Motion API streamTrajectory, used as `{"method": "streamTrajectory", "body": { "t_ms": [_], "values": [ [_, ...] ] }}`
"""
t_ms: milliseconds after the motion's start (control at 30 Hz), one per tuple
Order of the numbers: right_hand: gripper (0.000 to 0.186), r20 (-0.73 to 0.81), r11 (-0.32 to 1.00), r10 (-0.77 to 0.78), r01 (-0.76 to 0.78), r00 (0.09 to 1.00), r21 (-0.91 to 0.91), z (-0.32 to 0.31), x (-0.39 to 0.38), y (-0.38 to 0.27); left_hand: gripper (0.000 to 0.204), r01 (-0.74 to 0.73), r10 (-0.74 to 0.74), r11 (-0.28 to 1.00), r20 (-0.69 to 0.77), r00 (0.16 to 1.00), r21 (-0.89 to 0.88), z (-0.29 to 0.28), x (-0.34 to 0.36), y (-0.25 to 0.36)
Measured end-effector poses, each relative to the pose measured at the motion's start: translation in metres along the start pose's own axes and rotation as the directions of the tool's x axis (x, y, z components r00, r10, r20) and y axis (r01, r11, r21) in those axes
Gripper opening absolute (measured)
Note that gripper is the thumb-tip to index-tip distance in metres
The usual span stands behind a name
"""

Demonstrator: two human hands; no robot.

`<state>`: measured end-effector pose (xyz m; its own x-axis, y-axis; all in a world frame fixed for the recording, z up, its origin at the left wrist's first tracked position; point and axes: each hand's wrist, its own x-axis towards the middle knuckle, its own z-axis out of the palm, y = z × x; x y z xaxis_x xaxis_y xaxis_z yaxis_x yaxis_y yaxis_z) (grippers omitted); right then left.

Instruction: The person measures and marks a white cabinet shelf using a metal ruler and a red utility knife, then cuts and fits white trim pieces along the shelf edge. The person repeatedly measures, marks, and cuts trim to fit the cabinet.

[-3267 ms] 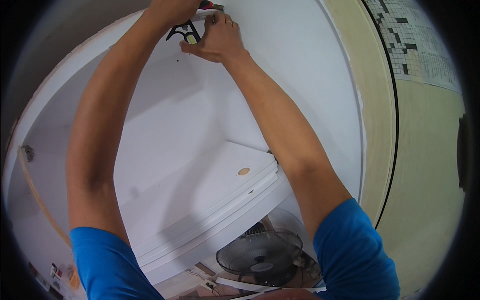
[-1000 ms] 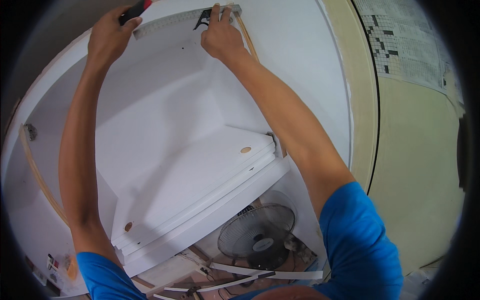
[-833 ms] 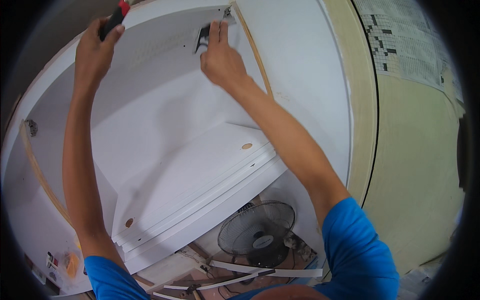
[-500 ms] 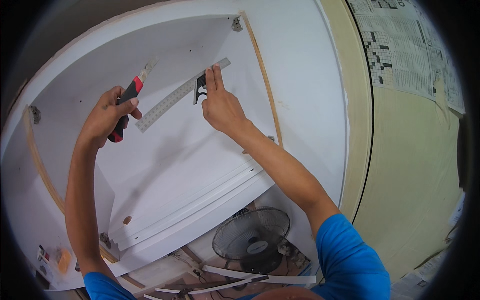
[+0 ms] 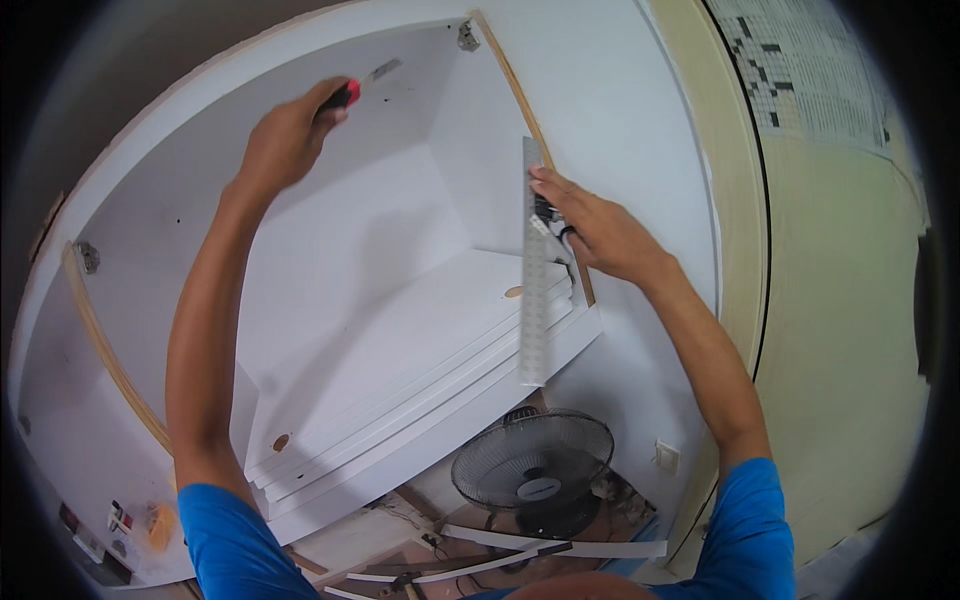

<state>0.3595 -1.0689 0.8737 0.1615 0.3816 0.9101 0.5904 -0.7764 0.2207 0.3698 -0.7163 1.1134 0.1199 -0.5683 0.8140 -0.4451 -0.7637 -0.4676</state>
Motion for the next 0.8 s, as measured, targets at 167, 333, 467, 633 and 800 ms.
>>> {"method": "streamTrajectory", "body": {
  "t_ms": [167,333,467,633,800],
  "values": [
    [0.097,-0.003,0.999,0.039,-0.039,0.999,-0.011,-0.028,-0.033,0.013,0.04,-0.102,0.105,0.982,-0.011,0.994,0.157,0.013,0.098,0.023],
    [0.095,0.037,0.987,0.069,-0.063,0.997,-0.146,-0.026,-0.041,0.019,0.041,-0.176,0.155,0.953,0.1,0.983,0.246,0.024,0.171,0.049],
    [0.093,-0.055,0.991,0.107,-0.111,0.993,-0.077,-0.025,-0.041,0.018,0.033,-0.251,0.212,0.924,0.161,0.964,0.287,0.03,0.207,0.05],
    [0.09,-0.03,0.985,0.163,-0.164,0.986,-0.051,-0.028,-0.042,0.018,0.033,-0.221,0.147,0.909,0.226,0.963,0.354,0.049,0.224,0.054],
    [0.069,-0.028,0.986,0.098,-0.101,0.995,-0.134,-0.028,-0.043,0.02,0.034,-0.249,0.181,0.906,0.219,0.959,0.342,0.054,0.229,0.062]
  ]
}}
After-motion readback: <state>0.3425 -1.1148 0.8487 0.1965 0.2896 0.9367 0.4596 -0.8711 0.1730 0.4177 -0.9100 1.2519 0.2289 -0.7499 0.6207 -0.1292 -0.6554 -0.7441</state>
